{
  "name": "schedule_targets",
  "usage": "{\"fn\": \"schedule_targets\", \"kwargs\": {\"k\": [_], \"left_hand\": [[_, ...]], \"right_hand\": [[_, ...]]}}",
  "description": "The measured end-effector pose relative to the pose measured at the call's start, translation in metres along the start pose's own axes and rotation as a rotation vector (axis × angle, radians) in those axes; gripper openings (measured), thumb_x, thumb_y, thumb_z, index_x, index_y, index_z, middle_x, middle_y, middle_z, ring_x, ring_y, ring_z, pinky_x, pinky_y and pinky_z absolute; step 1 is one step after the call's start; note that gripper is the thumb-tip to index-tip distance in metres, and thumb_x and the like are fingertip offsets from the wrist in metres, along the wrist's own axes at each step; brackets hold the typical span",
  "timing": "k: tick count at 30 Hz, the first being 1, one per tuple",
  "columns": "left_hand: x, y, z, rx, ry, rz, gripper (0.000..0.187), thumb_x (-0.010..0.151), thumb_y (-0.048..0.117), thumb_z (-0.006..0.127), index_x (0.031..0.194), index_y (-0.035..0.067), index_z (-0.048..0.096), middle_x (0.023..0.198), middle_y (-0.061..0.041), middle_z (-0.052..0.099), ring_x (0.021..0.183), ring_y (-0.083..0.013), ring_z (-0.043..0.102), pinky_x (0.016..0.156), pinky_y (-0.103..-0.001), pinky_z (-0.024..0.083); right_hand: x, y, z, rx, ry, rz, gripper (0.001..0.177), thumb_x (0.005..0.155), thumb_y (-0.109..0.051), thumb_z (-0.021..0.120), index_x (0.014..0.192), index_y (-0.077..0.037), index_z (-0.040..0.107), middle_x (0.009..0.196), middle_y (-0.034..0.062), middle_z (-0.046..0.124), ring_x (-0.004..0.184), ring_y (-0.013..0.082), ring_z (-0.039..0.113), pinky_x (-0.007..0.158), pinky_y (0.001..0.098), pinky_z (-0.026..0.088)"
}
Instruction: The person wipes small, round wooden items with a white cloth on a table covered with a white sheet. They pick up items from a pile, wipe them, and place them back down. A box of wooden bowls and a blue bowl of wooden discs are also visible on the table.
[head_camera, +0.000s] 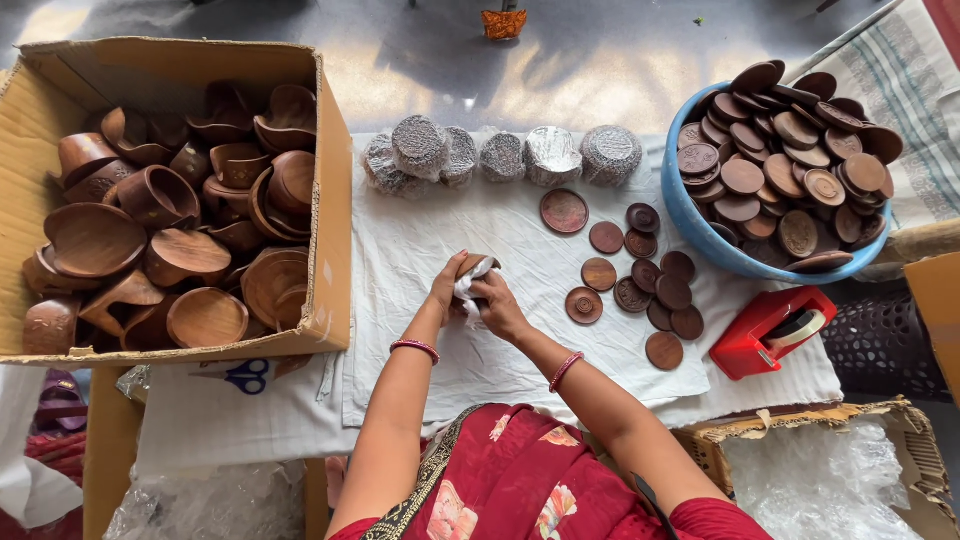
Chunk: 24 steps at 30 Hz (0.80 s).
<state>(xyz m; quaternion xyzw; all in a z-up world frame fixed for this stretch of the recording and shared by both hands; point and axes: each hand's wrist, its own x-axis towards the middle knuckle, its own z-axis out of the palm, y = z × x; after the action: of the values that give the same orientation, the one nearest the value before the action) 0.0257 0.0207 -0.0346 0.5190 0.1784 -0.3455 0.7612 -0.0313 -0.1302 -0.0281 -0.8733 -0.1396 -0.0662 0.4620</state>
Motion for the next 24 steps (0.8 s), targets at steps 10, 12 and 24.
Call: {"fn": "schedule_targets", "kwargs": {"k": [10,12,24], "left_hand": [[-0.011,0.009,0.013,0.150,0.036,-0.050,0.092,0.069,0.079,0.061,0.131,0.012,0.064,0.113,-0.014,0.073,0.096,-0.0265,0.075,0.072,-0.045,0.066],[-0.013,0.008,0.010,0.132,0.068,-0.070,0.097,0.069,0.081,0.061,0.133,0.009,0.064,0.115,-0.017,0.073,0.095,-0.0303,0.075,0.070,-0.045,0.065],[0.001,0.002,0.014,0.174,0.091,0.001,0.088,0.074,0.078,0.062,0.123,0.006,0.072,0.104,-0.017,0.074,0.086,-0.0274,0.075,0.067,-0.041,0.063]], "right_hand": [[0.012,-0.009,-0.051,-0.739,-0.477,-0.393,0.014,0.086,-0.012,0.068,0.097,-0.011,0.077,0.112,0.0059,0.064,0.112,0.0269,0.059,0.098,0.0397,0.046],[0.010,-0.017,-0.046,-0.884,-0.336,-0.563,0.019,0.095,-0.013,0.062,0.107,-0.005,0.074,0.122,0.0088,0.063,0.117,0.0249,0.060,0.101,0.0386,0.046],[-0.006,-0.013,-0.022,-0.592,-0.159,-0.072,0.030,0.088,-0.004,0.061,0.117,0.004,0.063,0.126,0.0222,0.061,0.106,0.0361,0.067,0.091,0.0436,0.055]]}}
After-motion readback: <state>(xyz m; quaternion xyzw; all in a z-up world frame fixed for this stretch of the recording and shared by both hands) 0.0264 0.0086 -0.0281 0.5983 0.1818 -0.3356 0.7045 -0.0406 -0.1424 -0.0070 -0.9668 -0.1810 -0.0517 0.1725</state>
